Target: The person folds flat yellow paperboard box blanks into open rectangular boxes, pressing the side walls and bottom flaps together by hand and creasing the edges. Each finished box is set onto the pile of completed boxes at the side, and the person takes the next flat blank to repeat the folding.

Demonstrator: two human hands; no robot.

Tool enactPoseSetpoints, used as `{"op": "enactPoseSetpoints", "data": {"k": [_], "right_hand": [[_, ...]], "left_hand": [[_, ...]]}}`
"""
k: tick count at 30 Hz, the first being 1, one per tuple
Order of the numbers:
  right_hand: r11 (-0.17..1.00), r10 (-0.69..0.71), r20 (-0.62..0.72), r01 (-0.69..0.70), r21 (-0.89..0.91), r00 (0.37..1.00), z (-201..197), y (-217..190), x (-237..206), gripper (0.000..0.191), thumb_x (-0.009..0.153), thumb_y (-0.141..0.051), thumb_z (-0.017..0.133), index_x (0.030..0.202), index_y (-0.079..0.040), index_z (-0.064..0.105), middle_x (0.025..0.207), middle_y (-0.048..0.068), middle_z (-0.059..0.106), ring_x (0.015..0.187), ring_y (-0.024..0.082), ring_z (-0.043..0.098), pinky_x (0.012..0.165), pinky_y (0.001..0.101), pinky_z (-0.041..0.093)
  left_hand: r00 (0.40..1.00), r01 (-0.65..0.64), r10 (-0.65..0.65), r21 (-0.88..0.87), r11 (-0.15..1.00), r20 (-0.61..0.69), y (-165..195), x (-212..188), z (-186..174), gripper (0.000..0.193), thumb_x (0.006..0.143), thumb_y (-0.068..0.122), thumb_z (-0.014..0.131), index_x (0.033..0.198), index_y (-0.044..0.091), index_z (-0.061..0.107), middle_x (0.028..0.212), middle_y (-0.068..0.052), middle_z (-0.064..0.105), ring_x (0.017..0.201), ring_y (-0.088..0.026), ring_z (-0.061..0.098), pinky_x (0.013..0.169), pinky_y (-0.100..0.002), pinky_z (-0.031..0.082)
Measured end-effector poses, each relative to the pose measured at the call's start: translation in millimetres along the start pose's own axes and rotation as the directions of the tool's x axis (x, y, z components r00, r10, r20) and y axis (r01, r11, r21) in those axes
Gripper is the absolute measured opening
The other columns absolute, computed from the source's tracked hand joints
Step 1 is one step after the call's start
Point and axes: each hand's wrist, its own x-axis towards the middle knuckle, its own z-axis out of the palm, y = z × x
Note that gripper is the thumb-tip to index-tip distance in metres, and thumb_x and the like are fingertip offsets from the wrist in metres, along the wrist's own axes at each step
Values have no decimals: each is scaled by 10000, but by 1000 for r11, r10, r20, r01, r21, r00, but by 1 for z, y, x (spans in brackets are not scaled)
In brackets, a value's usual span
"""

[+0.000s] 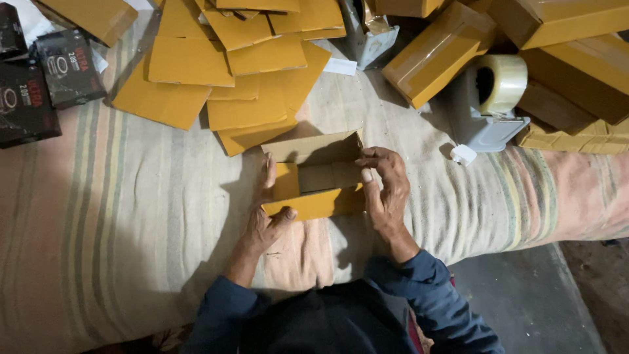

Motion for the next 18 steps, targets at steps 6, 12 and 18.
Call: {"op": "enactPoseSetpoints", "data": {"k": [6, 12, 18], "right_hand": [[945, 126, -34, -109, 308, 991, -12, 18, 3, 328, 1096, -191, 468, 1049, 8, 724, 1203, 118, 663, 1153, 205, 639, 1006, 322, 554], [768, 441, 197, -482, 421, 875, -12, 33, 5, 157, 1001, -99, 660, 1139, -25, 662, 1037, 34, 674, 957, 109, 614, 880, 274, 521], [728, 418, 298, -513, 454, 858, -23, 38, 15, 186, 919, -17, 691, 1103, -4, 664, 1048, 31, 678, 968, 97, 619, 899, 265, 511]], "left_hand": [[993, -115, 115, 86, 990, 10, -17, -6, 4, 817, 958, 807, 347, 1548, 257, 471, 1797, -193, 100, 1686, -403, 115, 1372, -503, 188], [994, 109, -98, -283, 953, 54, 5, 0, -7, 971, 1014, 795, 95, 1669, 83, 178, 1773, -121, 113, 1652, -318, 66, 1339, -435, 53], [993, 115, -102, -349, 930, 57, 14, -1, -10, 758, 984, 283, 454, 1678, 80, 227, 1789, -89, 137, 1665, -298, 53, 1339, -417, 77]]}}
